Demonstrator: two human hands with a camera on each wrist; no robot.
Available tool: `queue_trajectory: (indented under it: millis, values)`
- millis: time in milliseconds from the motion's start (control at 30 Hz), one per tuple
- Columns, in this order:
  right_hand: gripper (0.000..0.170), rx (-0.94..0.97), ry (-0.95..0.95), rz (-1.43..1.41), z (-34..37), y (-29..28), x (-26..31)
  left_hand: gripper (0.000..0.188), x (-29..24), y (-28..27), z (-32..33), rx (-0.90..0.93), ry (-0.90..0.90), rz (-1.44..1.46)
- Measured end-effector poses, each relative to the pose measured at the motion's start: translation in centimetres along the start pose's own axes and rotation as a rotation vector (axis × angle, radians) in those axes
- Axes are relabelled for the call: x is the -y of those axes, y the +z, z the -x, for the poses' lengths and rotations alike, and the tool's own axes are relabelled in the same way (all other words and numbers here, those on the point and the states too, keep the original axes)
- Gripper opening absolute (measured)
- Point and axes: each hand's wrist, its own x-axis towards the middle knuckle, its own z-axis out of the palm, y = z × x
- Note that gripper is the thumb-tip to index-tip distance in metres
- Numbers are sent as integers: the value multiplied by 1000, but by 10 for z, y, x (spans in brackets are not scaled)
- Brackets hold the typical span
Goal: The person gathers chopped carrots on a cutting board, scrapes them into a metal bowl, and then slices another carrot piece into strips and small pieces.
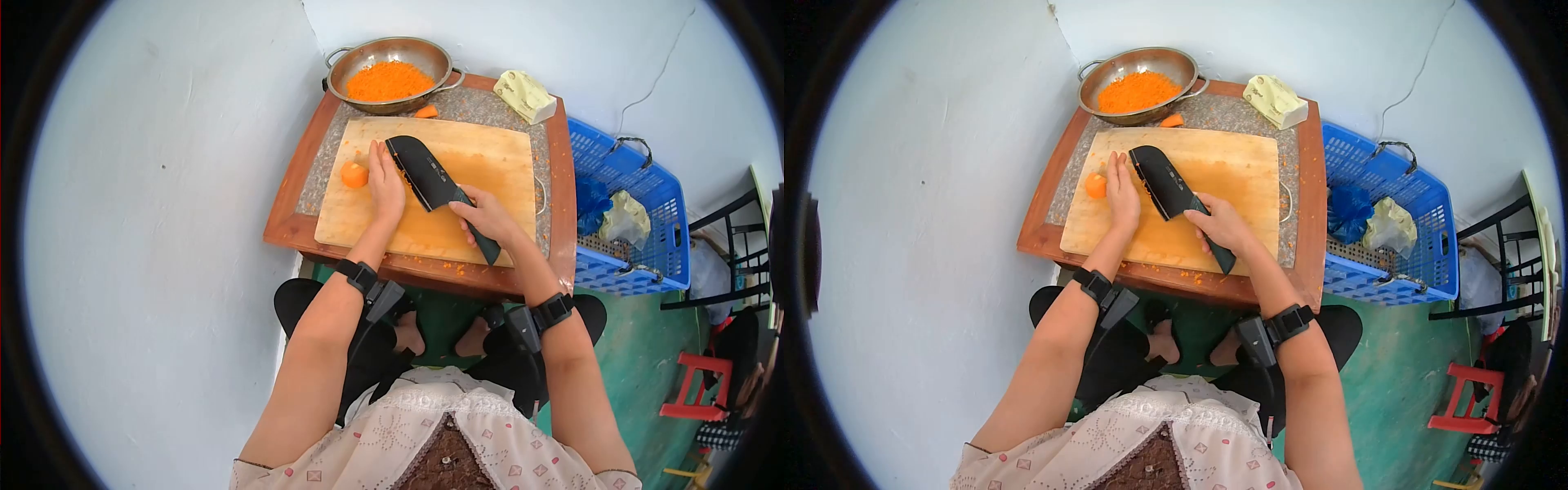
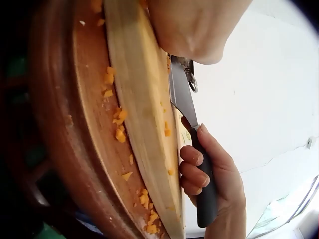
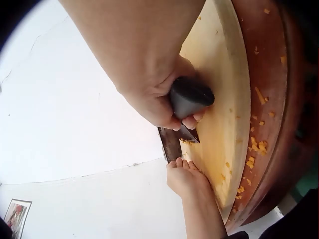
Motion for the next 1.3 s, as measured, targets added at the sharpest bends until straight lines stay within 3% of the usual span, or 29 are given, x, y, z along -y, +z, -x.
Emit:
queue_trajectory:
  millis: [267, 400, 500, 633, 667, 767, 867, 967, 1067, 1167, 1200, 1233, 1267, 1300]
  values:
    - [32, 89, 66, -192, 11, 9, 6, 50, -2, 6, -5, 116, 67, 391]
    - [32, 86, 62, -273, 8, -1, 28, 47, -42, -5, -54, 130, 165, 551]
    - [31, 48, 9, -259, -8, -13, 61, 45, -76, -22, -108, 214, 224, 452]
    - [28, -62, -140, -190, -44, -20, 118, 53, -106, -19, -134, 626, 455, 79]
    - [25, -84, -170, -179, -57, -20, 128, 60, -79, -9, -156, 706, 673, -286]
    - [22, -109, -197, -157, -91, -25, 140, 64, -89, 0, -157, 773, 748, -784]
    - [25, -120, -182, -135, -105, -32, 138, 68, -25, 2, -209, 656, 320, -611]
    - [29, -148, -196, -52, -96, -34, 132, 73, -33, -2, -215, 641, 202, -741]
    - [26, -129, -180, -18, -97, -32, 125, 77, -60, 23, -199, 717, 519, -519]
    - [22, -116, -209, -129, -94, -35, 117, 79, 5, 33, -235, 697, 268, -647]
    - [21, -130, -234, -190, -91, -39, 111, 79, 13, 27, -228, 511, 40, -799]
    - [20, -141, -248, -250, -84, -42, 104, 74, 31, 18, -240, 413, 9, -712]
    - [19, -190, -245, -212, -72, -45, 94, 63, 10, 8, -224, 284, 176, -893]
    - [18, -227, -246, -174, -61, -49, 86, 52, -21, -4, -221, 401, 230, -860]
